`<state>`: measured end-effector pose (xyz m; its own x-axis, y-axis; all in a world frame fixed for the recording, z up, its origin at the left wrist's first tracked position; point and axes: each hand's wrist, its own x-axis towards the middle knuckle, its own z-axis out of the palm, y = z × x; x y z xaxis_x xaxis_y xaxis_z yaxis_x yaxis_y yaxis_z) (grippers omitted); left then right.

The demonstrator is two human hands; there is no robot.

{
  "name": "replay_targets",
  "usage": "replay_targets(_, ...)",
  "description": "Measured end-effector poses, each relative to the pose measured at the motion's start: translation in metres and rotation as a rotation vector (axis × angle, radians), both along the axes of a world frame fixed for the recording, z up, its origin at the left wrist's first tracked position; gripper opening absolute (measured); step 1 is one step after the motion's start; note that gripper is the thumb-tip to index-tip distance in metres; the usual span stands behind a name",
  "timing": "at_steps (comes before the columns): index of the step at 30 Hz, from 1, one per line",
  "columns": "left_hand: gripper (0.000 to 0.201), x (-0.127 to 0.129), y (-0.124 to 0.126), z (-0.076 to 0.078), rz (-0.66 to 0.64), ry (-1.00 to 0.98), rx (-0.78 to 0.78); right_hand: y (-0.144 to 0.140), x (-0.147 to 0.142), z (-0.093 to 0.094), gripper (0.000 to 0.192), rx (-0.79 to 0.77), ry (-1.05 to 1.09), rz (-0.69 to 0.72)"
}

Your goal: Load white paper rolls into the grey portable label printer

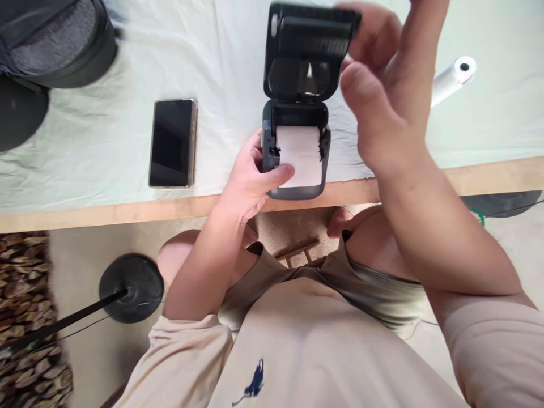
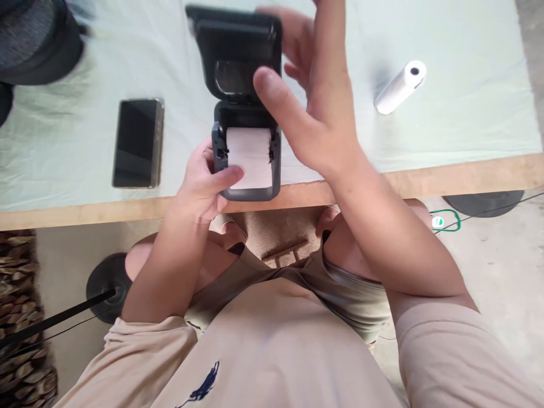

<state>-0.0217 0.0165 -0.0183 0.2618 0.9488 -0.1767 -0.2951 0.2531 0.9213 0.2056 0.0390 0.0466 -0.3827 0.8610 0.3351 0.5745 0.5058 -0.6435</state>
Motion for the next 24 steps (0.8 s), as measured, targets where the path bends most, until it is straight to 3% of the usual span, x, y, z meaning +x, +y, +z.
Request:
replay_targets(5,0.054,-0.004,0.008,-0.015,-0.038,0.051,0.091,-0.003,-0.013,-0.014,0.049,-0.08,0.186,-0.009)
replay_targets(10,0.06,-0.005,0.003,-0.012,-0.051,-0.029,0.054,-0.009,-0.024,-0.025,0.041,-0.09,0.206,0.053)
replay_targets(13,0.047,-0.003,0.0,-0.004,-0.054,-0.132,0.009,-0.013,-0.024,-0.024,0.047,-0.147,0.146,0.066)
replay_targets(17,0.019,0.002,0.0,0.005,0.049,-0.173,-0.044,-0.016,-0.024,-0.02,0.046,-0.12,0.133,0.093)
replay_targets(24,0.023,0.004,0.002,0.004,0.168,-0.147,-0.096,-0.015,-0.02,-0.02,0.04,-0.042,0.137,0.106)
